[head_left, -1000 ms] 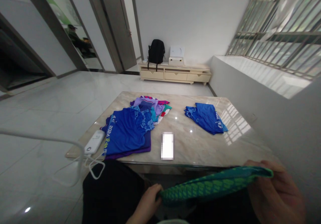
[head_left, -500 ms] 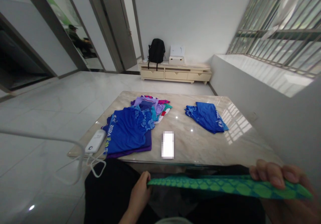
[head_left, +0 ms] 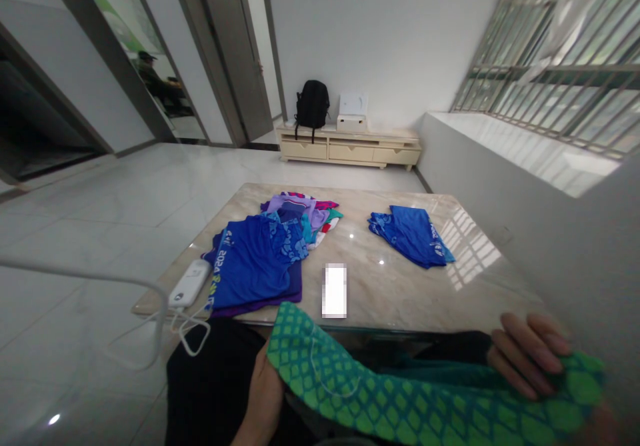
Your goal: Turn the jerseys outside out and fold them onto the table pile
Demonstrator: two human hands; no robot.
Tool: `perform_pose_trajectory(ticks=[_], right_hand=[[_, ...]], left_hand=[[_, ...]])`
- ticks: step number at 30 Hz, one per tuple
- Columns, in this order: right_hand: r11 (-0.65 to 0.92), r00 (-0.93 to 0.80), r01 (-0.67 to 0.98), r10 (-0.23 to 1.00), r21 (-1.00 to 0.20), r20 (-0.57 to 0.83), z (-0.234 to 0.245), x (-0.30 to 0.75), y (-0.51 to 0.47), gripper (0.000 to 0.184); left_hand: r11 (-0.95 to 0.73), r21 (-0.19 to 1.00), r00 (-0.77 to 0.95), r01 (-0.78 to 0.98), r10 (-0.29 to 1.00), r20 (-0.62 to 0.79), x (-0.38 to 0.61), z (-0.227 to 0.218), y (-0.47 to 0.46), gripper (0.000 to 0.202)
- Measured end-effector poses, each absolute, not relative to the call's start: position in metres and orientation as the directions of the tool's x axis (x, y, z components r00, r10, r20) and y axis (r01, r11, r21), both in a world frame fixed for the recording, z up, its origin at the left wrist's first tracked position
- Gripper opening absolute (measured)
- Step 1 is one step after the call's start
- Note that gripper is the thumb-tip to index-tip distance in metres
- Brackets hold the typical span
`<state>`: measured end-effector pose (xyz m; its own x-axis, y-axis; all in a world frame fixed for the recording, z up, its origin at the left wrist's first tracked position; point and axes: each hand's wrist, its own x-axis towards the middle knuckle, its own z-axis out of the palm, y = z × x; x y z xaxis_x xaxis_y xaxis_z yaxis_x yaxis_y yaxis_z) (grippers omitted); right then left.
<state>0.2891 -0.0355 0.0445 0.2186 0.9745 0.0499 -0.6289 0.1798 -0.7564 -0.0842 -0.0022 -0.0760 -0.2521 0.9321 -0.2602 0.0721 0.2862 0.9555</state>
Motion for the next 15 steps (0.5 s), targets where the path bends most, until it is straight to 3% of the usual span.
perform_pose_trajectory(ticks=[3, 5, 10, 15], right_hand=[[0.019, 0.017, -0.582, 1.000, -0.813, 0.011, 0.036, 0.254, -0.027, 0.024], [0.022, -0.065, -0.465, 0.996, -0.885, 0.059, 0.033, 0.229, -0.022, 0.023], [0.097, -0.163, -0.217, 0.978, -0.971, 0.134, 0.041, 0.190, -0.013, 0.011], [0.170, -0.194, -0.015, 0.966, -0.985, 0.170, 0.051, 0.183, -0.009, 0.007]], left_hand=[[0.250, 0.946, -0.129, -0.209, 0.951, -0.280, -0.052, -0.045, -0.006, 0.058], [0.192, 0.951, -0.013, -0.243, 0.979, -0.201, -0.033, -0.026, -0.006, 0.060], [-0.012, 0.997, 0.380, -0.071, 0.924, 0.038, -0.008, 0.011, -0.002, 0.047], [-0.165, 0.982, 0.466, 0.090, 0.878, 0.105, -0.011, 0.018, 0.002, 0.039]])
